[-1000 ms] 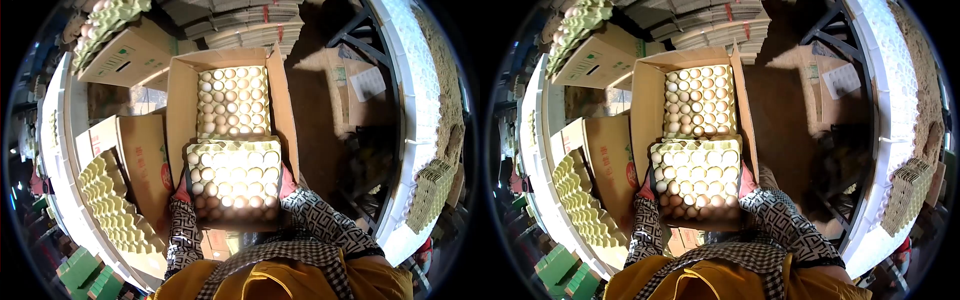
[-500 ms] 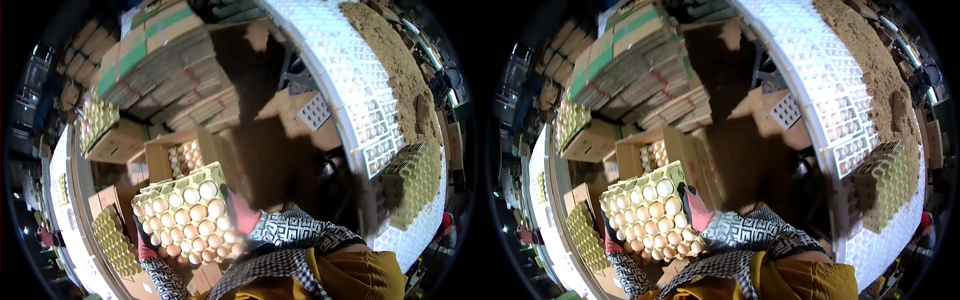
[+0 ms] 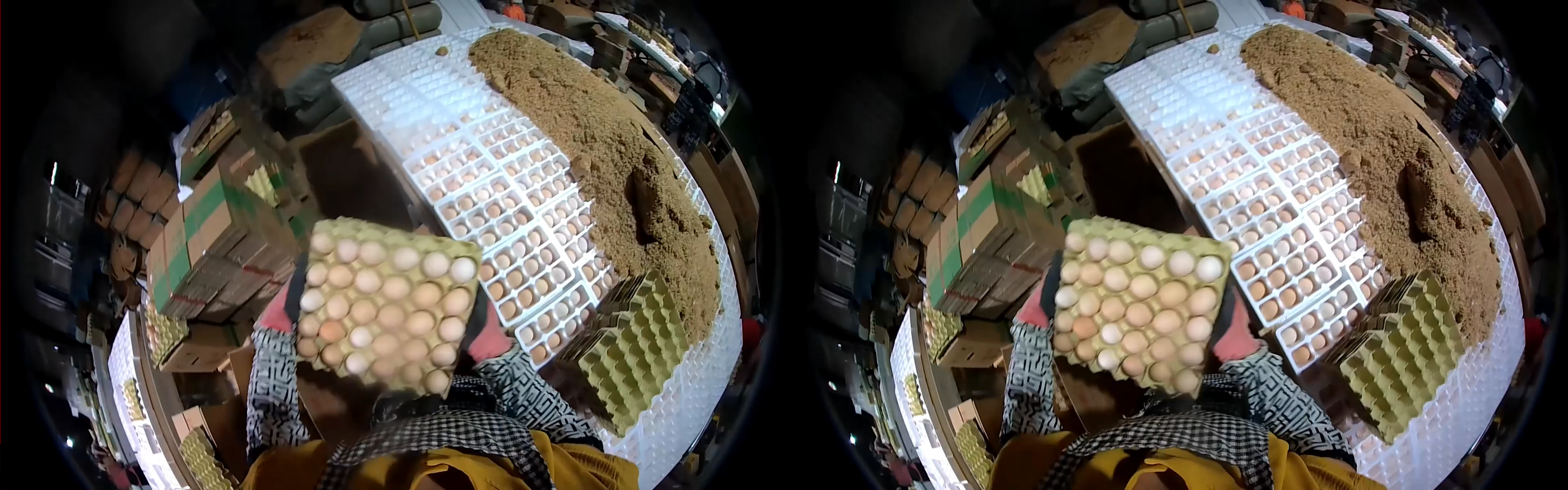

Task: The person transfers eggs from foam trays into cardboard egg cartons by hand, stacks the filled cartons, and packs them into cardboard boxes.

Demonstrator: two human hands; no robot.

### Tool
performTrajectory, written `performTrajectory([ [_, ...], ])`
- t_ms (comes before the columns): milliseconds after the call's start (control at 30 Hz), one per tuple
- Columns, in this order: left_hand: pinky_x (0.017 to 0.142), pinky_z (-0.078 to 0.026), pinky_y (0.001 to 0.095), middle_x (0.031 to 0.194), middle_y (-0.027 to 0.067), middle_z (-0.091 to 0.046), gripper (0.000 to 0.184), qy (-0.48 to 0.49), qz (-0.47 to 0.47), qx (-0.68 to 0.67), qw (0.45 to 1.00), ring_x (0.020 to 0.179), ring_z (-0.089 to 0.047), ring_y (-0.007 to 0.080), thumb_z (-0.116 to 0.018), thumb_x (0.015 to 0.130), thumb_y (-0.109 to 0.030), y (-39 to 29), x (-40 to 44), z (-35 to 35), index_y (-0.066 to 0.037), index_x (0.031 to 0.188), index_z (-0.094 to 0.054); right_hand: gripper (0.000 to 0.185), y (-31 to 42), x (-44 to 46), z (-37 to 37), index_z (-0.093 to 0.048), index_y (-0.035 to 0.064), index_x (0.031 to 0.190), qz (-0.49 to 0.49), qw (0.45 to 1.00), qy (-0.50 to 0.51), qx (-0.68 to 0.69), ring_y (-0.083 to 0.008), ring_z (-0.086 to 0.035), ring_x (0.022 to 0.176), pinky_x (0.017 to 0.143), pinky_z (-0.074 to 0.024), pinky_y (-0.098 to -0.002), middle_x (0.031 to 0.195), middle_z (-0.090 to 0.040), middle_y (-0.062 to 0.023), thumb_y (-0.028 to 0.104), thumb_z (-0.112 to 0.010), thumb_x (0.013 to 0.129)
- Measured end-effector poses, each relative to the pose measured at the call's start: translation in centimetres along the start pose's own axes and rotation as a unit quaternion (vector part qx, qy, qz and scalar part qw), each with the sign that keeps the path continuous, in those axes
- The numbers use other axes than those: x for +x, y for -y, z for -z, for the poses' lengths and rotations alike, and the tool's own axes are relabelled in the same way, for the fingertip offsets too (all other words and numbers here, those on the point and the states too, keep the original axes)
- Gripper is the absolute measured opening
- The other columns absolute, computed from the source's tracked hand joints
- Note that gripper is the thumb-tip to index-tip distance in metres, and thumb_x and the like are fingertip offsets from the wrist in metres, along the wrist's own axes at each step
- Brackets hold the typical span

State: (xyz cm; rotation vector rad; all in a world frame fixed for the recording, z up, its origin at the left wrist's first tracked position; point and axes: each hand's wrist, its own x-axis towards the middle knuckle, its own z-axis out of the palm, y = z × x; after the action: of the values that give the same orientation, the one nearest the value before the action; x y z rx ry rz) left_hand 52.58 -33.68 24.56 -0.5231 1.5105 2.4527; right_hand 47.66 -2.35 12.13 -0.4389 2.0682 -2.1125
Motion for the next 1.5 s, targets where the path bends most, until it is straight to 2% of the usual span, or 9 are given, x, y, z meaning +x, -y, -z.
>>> performTrajectory([
  [267,0.095,-0.046,0.0323,0.129,0.0039,-0.057,0.048,0.195,0.037,0.039,0.979,0.116,-0.053,0.0139,-0.054,0.097,-0.041,-4.5,22.4,-10.2,-0.013,0.136,-0.051,0.057,-0.8,11.7,11.6,-0.039,0.003,0.139,0.025,0.984,-0.165,0.066,-0.0223,-0.057,0.115,0.098,-0.0496,-0.0375,0.13,-0.055,-0.0129,0.006,-0.064,0.088],
  [333,0.094,-0.046,0.0325,0.128,0.0043,-0.057,0.05,0.229,0.051,0.06,0.97,0.114,-0.053,0.014,-0.054,0.096,-0.044,-5.0,29.7,-10.4,-0.013,0.136,-0.051,0.049,-1.1,15.7,13.5,-0.046,0.0029,0.136,-0.121,0.819,-0.211,0.52,-0.0255,-0.058,0.116,0.102,-0.0462,-0.0412,0.128,-0.058,-0.0114,0.037,-0.035,0.103],
  [367,0.093,-0.047,0.0326,0.127,0.0045,-0.057,0.052,0.245,0.061,0.07,0.965,0.113,-0.053,0.014,-0.054,0.096,-0.045,-5.2,33.5,-10.5,-0.013,0.136,-0.051,0.045,-0.6,16.5,13.2,-0.04,0.003,0.138,0.002,0.96,-0.197,0.197,-0.0213,-0.058,0.113,0.097,-0.0506,-0.0372,0.132,-0.055,-0.0104,0.004,-0.051,0.095],
  [700,0.085,-0.048,0.0339,0.12,0.0065,-0.059,0.065,0.333,0.15,0.268,0.891,0.103,-0.053,0.0146,-0.055,0.091,-0.056,-4.4,62.4,-9.6,-0.01,0.136,-0.051,0.052,-8.8,27.8,12.8,-0.044,0.0014,0.136,-0.022,0.935,-0.353,-0.031,-0.0168,-0.055,0.113,0.097,-0.0461,-0.0339,0.129,-0.057,-0.0073,0.005,-0.063,0.088],
  [867,0.083,-0.05,0.0329,0.12,0.0091,-0.06,0.056,0.314,-0.017,0.473,0.823,0.099,-0.058,0.0177,-0.063,0.088,-0.041,-6.2,67.3,-9.2,-0.006,0.13,-0.054,0.062,-6.2,31.3,14.1,-0.043,0.0033,0.14,0.003,0.757,-0.642,0.116,-0.0205,-0.056,0.113,0.098,-0.0447,-0.0339,0.126,-0.058,-0.0097,0.007,-0.068,0.084],
  [1133,0.093,-0.049,0.0359,0.12,0.0129,-0.063,0.058,0.488,-0.335,0.658,0.465,0.104,-0.063,0.0279,-0.068,0.081,-0.027,-9.1,68.5,-15.9,-0.012,0.135,-0.052,0.07,-3.9,46.5,14.7,-0.051,0.0129,0.135,-0.205,0.787,-0.059,-0.579,-0.0278,-0.06,0.112,0.109,-0.0358,-0.0403,0.109,-0.066,-0.0135,0.018,-0.072,0.068],
  [1233,0.09,-0.051,0.0338,0.117,0.0108,-0.065,0.056,0.487,-0.352,0.605,0.522,0.101,-0.065,0.0257,-0.068,0.082,-0.028,-9.9,68.6,-15.1,-0.009,0.132,-0.053,0.059,-1.7,44.7,14.6,-0.056,0.009,0.13,-0.116,0.89,-0.232,-0.374,-0.0167,-0.062,0.106,0.091,-0.0485,-0.0325,0.11,-0.068,-0.0086,0.013,-0.066,0.072],
  [1333,0.093,-0.052,0.0369,0.103,0.0083,-0.066,0.037,0.392,-0.157,0.278,0.863,0.106,-0.064,0.0237,-0.056,0.092,-0.025,-10.5,70.2,-11.6,-0.001,0.12,-0.058,0.04,0.1,42.7,17.0,-0.062,0.0014,0.116,-0.013,0.923,-0.376,0.074,-0.0134,-0.063,0.09,0.079,-0.0514,-0.0288,0.105,-0.068,-0.0059,0.012,-0.064,0.078],
  [1500,0.085,-0.053,0.0349,0.102,0.0109,-0.064,0.035,0.403,0.051,0.339,0.849,0.098,-0.064,0.0244,-0.06,0.087,-0.025,-11.9,67.9,-10.3,-0.003,0.113,-0.063,0.043,-5.3,50.1,13.4,-0.066,0.0048,0.107,-0.243,0.794,-0.161,-0.533,-0.0307,-0.066,0.091,0.08,-0.0532,-0.04,0.097,-0.069,-0.0152,0.038,-0.064,0.08],
])
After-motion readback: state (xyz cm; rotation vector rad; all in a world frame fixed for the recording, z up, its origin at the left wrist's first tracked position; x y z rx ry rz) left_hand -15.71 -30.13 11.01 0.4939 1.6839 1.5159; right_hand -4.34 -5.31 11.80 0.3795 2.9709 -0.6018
